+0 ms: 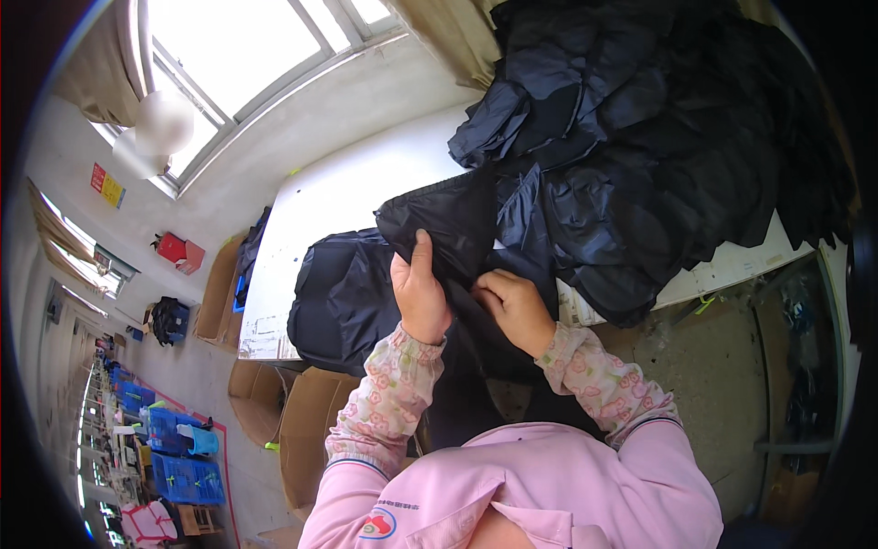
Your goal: Checking and folding black fabric garment pieces at a manufacturing workstation.
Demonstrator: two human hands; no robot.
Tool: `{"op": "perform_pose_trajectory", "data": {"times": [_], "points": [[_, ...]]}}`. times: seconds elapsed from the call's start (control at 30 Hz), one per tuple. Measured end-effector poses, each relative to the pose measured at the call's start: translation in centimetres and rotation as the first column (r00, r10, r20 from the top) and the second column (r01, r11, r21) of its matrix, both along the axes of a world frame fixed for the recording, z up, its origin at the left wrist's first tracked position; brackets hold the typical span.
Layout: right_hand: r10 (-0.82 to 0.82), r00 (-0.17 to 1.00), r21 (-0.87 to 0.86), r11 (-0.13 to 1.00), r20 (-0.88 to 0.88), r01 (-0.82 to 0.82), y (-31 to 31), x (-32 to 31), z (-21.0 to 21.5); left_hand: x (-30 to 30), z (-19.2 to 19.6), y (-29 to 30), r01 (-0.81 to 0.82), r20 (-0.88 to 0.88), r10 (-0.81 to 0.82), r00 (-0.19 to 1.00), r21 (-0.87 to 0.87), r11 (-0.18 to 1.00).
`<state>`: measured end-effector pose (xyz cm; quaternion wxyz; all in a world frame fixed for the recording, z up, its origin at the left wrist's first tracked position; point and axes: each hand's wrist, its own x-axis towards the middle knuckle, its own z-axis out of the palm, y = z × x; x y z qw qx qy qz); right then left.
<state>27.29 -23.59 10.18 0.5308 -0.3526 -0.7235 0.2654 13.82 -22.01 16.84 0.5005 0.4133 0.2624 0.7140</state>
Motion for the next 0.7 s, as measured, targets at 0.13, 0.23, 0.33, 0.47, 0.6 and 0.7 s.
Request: {"op": "perform_pose_trajectory", "data": {"times": [0.13, 0.23, 0.33, 0.47, 0.6, 0.7], "points": [[0.059, 0.994, -0.208, 0.975, -0.092, -0.077, -0.5, 1.1, 2.0, -1.5, 0.0, 0.4, -0.115, 0.052, 0.121, 0.991, -0.116, 0.987], [0.068, 0.991, -0.108, 0.991, -0.113, -0.081, -1.6, -1.1, 0.1, -0.9, -0.1, 0.3, -0.161, 0.103, 0.180, 0.978, -0.170, 0.972], [0.170, 0.975, -0.264, 0.943, -0.143, -0.203, -2.2, -1.0, 0.0, -0.5, -0.5, 0.0, -0.189, 0.118, 0.217, 0.969, -0.215, 0.958], [0.163, 0.963, -0.281, 0.934, -0.214, -0.220, -1.1, 1.6, 0.7, -1.9, -0.6, -0.1, 0.020, 0.141, 0.003, 0.990, -0.159, 0.987], [-0.097, 0.879, -0.109, 0.993, -0.467, 0.051, 2.2, 6.0, 4.3, -4.7, -2.1, -0.3, 0.469, -0.353, -0.486, 0.799, -0.140, 0.872], [-0.127, 0.836, 0.136, 0.963, -0.533, 0.233, 4.1, 8.5, 9.7, -4.5, -2.2, -1.7, 0.412, -0.825, -0.550, -0.130, -0.550, 0.727]]}}
